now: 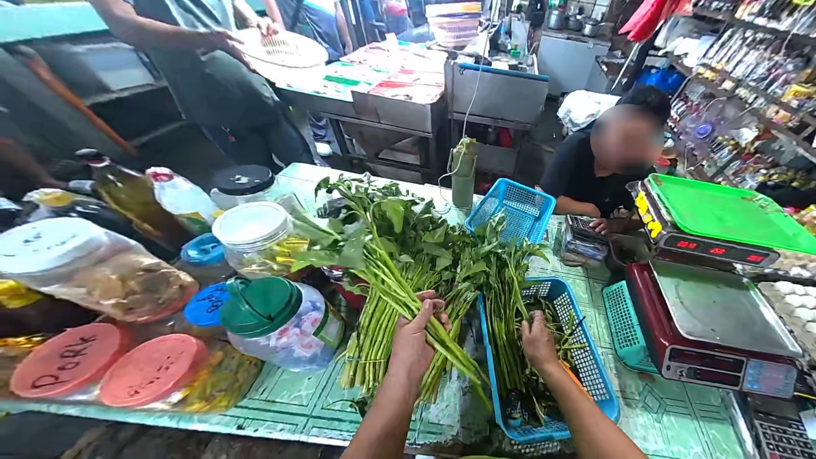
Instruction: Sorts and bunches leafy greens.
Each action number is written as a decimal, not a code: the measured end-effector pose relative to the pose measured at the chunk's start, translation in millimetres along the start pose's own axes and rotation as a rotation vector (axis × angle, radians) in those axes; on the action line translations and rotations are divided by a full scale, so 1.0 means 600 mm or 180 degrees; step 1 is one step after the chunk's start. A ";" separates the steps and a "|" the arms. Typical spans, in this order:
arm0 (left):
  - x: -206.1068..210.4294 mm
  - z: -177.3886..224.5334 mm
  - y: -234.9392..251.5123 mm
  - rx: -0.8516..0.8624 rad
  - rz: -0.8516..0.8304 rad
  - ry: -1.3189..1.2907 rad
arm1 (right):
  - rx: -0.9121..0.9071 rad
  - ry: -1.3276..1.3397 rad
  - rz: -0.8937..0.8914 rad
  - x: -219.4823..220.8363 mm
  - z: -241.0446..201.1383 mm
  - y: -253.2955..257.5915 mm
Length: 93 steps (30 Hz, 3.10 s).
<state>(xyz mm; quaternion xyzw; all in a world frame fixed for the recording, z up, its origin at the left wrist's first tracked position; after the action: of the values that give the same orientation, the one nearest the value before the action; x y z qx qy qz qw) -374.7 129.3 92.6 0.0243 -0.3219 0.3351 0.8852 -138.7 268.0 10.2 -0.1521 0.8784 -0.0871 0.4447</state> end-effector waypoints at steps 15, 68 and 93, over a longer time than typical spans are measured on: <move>-0.003 0.007 0.016 -0.0061 -0.0062 0.0049 | 0.0474 -0.0224 -0.0075 0.015 -0.013 -0.014; 0.079 -0.343 0.047 -0.1812 -0.0088 0.0958 | -0.0775 0.2406 -0.0277 -0.273 -0.098 -0.158; 0.137 -0.203 -0.048 -0.1244 -0.0463 -0.0269 | -0.2282 -0.0524 0.0486 -0.062 -0.097 -0.117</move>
<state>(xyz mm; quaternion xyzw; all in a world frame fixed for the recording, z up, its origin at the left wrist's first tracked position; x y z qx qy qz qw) -242.9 186.1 49.3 -0.1105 -0.4150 0.2002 0.8806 -151.5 215.9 92.9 -0.2387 0.8232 0.2718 0.4376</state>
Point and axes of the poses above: each hand's wrist, its own y-axis towards the middle knuckle, its own x-axis out of the palm, z = x × y, the point moved 5 cm from there along y, towards the middle knuckle, and after that the axes turned 1 degree about x, right-handed, at the moved point
